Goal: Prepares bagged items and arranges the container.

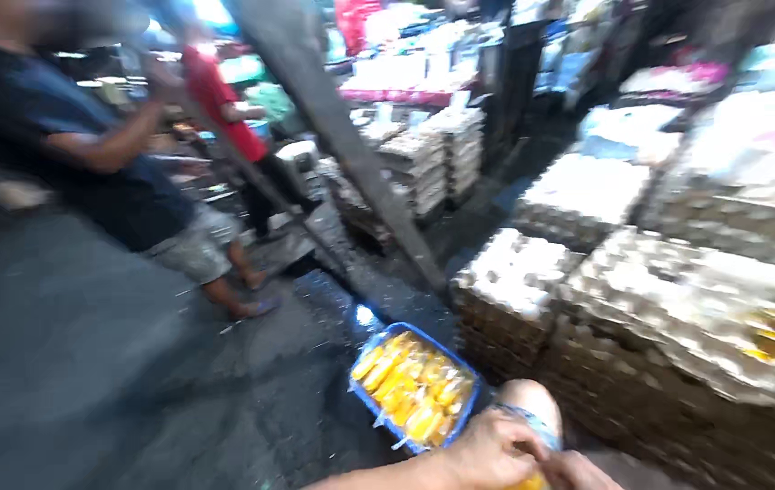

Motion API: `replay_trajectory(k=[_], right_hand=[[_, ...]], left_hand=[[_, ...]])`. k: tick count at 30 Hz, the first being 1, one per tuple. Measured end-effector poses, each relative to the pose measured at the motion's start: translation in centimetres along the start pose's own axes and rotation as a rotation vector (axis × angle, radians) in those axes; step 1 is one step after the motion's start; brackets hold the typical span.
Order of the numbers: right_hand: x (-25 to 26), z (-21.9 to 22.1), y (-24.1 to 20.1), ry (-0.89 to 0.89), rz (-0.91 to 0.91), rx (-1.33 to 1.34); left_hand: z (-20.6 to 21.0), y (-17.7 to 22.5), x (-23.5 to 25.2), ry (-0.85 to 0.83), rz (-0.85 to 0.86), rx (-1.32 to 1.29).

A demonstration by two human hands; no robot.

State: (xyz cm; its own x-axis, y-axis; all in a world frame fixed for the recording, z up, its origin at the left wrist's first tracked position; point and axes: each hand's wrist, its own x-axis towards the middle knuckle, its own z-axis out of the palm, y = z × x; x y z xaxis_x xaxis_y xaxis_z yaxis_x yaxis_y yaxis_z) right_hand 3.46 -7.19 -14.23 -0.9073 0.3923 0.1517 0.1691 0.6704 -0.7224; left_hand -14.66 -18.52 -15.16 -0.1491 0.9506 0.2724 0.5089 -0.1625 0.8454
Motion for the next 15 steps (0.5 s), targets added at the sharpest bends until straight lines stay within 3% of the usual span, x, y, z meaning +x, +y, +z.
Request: replay_trajectory(k=[4,9,11,15], right_hand=[[-0.3,1.4,-1.0,0.228,-0.015,-0.252],[0.0,4.0,-1.2,0.496,-0.01,-0.47],[-0.1,4.0,-1.3,0.514,0.02,-0.389],[-1.1,2.0,-1.0,0.339,0.056,-0.001]], left_hand=[[0.1,0.7,0.7,-0.032,-0.157,0.028],[0.5,1.2,1.1,-0.054,-0.214,0.019],[0.5,1.2,1.1,-0.063,-0.199,0.016],[0.6,1.0,0.8,-0.071,-0.122,0.022]])
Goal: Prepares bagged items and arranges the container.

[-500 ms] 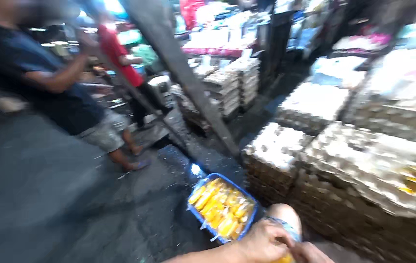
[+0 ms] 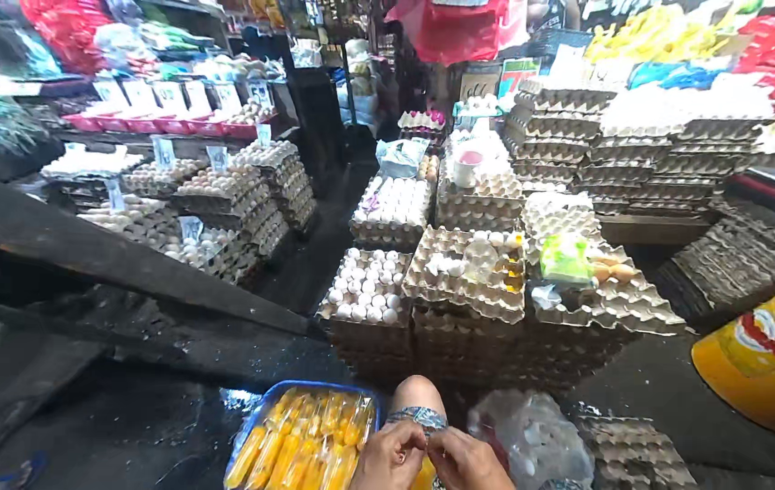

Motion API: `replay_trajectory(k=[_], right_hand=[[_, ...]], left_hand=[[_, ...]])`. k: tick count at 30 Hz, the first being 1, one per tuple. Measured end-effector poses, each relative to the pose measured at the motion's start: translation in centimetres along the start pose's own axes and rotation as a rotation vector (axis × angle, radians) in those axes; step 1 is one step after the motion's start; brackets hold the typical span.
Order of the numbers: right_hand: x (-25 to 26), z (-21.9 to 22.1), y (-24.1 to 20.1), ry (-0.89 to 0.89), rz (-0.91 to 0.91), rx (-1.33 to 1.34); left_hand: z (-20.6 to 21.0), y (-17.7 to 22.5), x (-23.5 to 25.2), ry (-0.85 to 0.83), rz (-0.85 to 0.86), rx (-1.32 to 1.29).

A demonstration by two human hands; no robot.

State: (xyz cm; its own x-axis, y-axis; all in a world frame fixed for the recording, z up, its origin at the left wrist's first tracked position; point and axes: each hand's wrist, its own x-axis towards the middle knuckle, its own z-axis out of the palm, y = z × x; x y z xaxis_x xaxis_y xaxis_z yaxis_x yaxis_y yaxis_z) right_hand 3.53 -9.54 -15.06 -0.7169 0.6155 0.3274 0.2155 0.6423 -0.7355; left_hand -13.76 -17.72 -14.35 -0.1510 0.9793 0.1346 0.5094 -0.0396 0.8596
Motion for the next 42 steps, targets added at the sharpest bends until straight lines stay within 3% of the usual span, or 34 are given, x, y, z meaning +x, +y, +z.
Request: replay_trajectory(k=[7,12,19,22,27,31,37,42], right_hand=[[1.0,-2.1,1.7,-0.266,-0.099,-0.088],[1.8,-2.8,2.8,-0.371,-0.298,-0.205],[1.9,-3.1,3.1,-0.443,-0.436,-0.246],[2.3,-3.2,2.5,-0.517,-0.352,-0.23],[4.1,-4.8,2.7,-0.635,0.101,-0.214],[4.0,-6.2,2.0,-0.679,0.008,-0.145],[6.3,-5.4,-0.5,-0.895,-0.097,-0.34],[7.1,-4.7,0.0,-0.961,-0.167,-0.246]], left_hand=[[0.2,-0.1,-0.4,-0.017,0.102,0.085],[0.3,-0.5,-0.5,-0.019,0.178,0.099],[-0.4,-0.8,-0.2,-0.097,0.234,0.089],[-0.6,-1.1,-0.1,-0.125,0.238,0.078],[-0.5,-1.5,0.0,-0.102,0.26,0.065],[-0.5,-1.7,0.0,-0.096,0.292,0.071],[-0.8,-1.3,0.3,-0.143,0.358,0.089],[-1.4,-2.1,0.3,-0.14,0.354,0.035]])
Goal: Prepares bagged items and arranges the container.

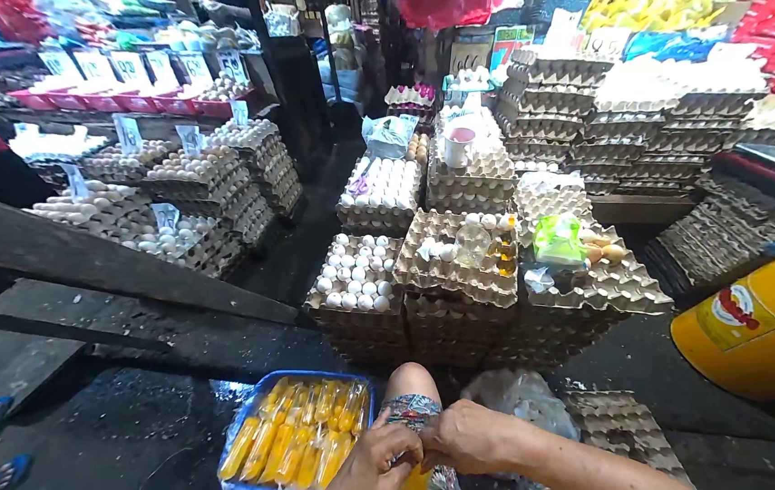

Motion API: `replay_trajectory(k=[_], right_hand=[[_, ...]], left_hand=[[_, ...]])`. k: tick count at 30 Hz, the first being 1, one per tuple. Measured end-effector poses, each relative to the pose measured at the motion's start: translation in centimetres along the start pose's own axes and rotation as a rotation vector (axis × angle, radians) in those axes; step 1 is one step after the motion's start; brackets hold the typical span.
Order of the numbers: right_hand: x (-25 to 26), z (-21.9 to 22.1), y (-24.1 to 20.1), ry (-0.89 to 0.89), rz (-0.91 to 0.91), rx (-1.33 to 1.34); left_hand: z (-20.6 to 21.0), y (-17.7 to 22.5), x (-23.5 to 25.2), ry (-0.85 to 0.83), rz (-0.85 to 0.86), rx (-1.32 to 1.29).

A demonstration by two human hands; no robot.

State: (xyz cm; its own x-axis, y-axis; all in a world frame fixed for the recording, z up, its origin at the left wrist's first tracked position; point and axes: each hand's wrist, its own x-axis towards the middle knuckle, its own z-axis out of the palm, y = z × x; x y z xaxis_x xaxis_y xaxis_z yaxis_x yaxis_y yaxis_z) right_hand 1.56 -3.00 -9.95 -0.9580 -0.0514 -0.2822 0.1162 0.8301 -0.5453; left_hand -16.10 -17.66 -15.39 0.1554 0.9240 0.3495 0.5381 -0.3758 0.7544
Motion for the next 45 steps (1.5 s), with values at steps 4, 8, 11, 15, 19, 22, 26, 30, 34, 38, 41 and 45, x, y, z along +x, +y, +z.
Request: replay_trajectory(k=[4,8,11,15,19,22,26,30,34,38,41,45], right_hand=[[0.3,0.8,1.5,0.041,-0.131,0.115],[0.8,2.1,3.3,0.107,-0.241,0.343],[1.2,3.4,4.5,0.134,-0.268,0.58],[1.1,4.1,4.6,0.093,-0.168,0.819],[0.8,4.4,4.9,0.087,-0.134,0.878],[0.6,4.4,4.9,0.088,-0.142,0.885],[0.4,4.1,5.0,0.079,-0.139,0.825],[-0.1,2.8,4.6,0.115,-0.21,0.542],[-0.6,2.4,4.2,0.148,-0.216,0.444],[-0.8,3.3,4.1,0.215,-0.205,0.543],[-0.7,4.8,3.8,0.301,-0.18,0.638],[-0.7,6.0,3.3,0.411,-0.17,0.738]], left_hand=[[-0.4,-0.8,-0.5,-0.041,-0.016,-0.08],[-0.5,-1.3,-0.5,-0.057,0.021,-0.149],[-0.3,-1.6,-0.6,-0.048,0.053,-0.156],[0.3,-1.1,-0.7,-0.023,0.034,-0.088],[1.1,-0.8,-0.5,0.031,0.002,-0.089],[1.9,-0.7,-0.3,0.09,-0.014,-0.099],[1.6,-0.5,-0.3,0.061,-0.037,-0.115],[1.4,0.0,-0.2,0.059,-0.03,-0.076],[1.8,0.2,0.1,0.123,-0.028,-0.039],[2.6,-0.1,-0.2,0.194,0.007,-0.028],[2.8,-0.1,-0.5,0.219,0.018,0.004],[3.2,-0.1,-0.6,0.231,0.008,0.084]])
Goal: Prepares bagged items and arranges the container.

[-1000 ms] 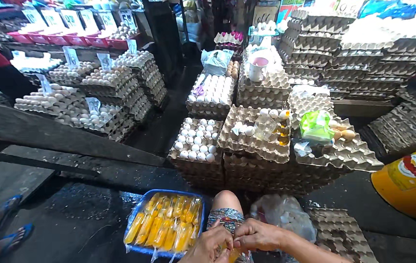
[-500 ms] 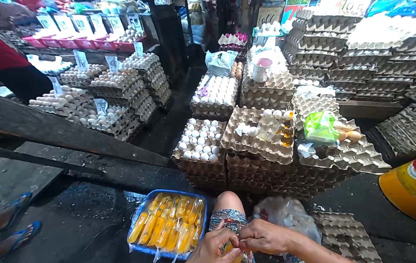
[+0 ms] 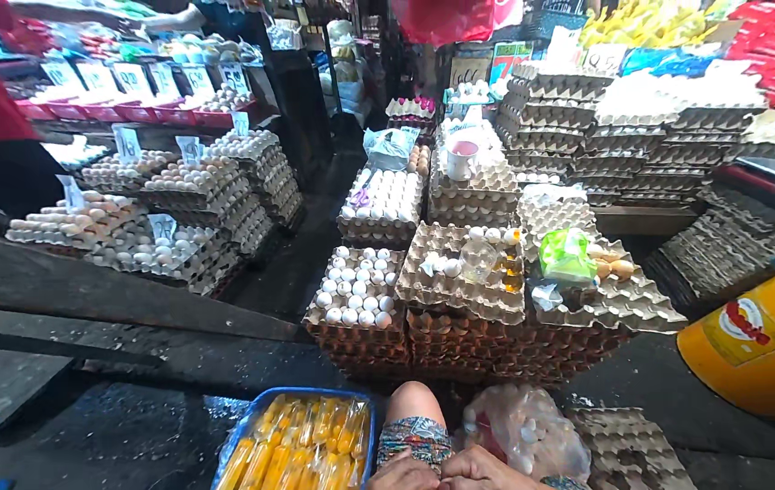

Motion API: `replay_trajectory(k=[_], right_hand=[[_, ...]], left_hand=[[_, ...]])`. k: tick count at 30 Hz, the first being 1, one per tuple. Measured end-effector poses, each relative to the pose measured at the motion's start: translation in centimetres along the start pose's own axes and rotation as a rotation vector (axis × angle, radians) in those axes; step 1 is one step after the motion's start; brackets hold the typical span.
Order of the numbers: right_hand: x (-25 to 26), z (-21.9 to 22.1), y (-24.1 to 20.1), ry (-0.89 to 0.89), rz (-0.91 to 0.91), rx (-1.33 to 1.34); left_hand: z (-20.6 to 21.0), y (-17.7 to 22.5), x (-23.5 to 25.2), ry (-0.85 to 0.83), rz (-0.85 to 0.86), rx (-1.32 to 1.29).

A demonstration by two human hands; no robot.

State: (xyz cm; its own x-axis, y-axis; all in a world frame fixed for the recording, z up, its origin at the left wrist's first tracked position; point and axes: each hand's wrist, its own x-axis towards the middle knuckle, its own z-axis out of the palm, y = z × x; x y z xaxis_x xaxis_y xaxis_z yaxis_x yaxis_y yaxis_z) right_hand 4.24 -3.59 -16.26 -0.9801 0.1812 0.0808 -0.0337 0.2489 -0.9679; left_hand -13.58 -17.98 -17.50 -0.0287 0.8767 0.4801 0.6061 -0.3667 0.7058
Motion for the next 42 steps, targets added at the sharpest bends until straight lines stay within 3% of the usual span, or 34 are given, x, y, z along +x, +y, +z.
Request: replay_trajectory(k=[11,14,17,23,28,34,39,42], right_hand=[[-0.7,3.3,-2.6,0.239,0.047,0.41],[-0.5,3.3,-2.2,0.254,0.014,0.291],[-0.2,2.7,-2.1,0.278,-0.066,-0.04],[0.5,3.3,-2.2,0.485,-0.169,-0.432],[0.1,3.8,-1.7,0.366,-0.116,-0.404],[0.9,4.4,-0.6,0.499,-0.271,-0.36],[1.2,4.3,-0.7,0.46,-0.274,-0.285],[1.4,4.7,-0.7,0.527,-0.277,-0.237]], left_hand=[[0.2,1.8,-0.8,0.046,-0.047,-0.064],[0.4,1.7,-0.9,0.058,-0.067,-0.065],[0.4,1.4,-0.8,0.036,-0.085,-0.079],[1.0,0.6,-0.6,0.059,-0.15,-0.162],[1.3,0.0,-0.6,0.068,-0.151,-0.155],[1.2,0.7,-0.6,0.075,-0.19,-0.091],[1.3,0.7,-0.7,0.097,-0.218,-0.079],[1.5,0.6,-0.7,0.094,-0.212,-0.1]])
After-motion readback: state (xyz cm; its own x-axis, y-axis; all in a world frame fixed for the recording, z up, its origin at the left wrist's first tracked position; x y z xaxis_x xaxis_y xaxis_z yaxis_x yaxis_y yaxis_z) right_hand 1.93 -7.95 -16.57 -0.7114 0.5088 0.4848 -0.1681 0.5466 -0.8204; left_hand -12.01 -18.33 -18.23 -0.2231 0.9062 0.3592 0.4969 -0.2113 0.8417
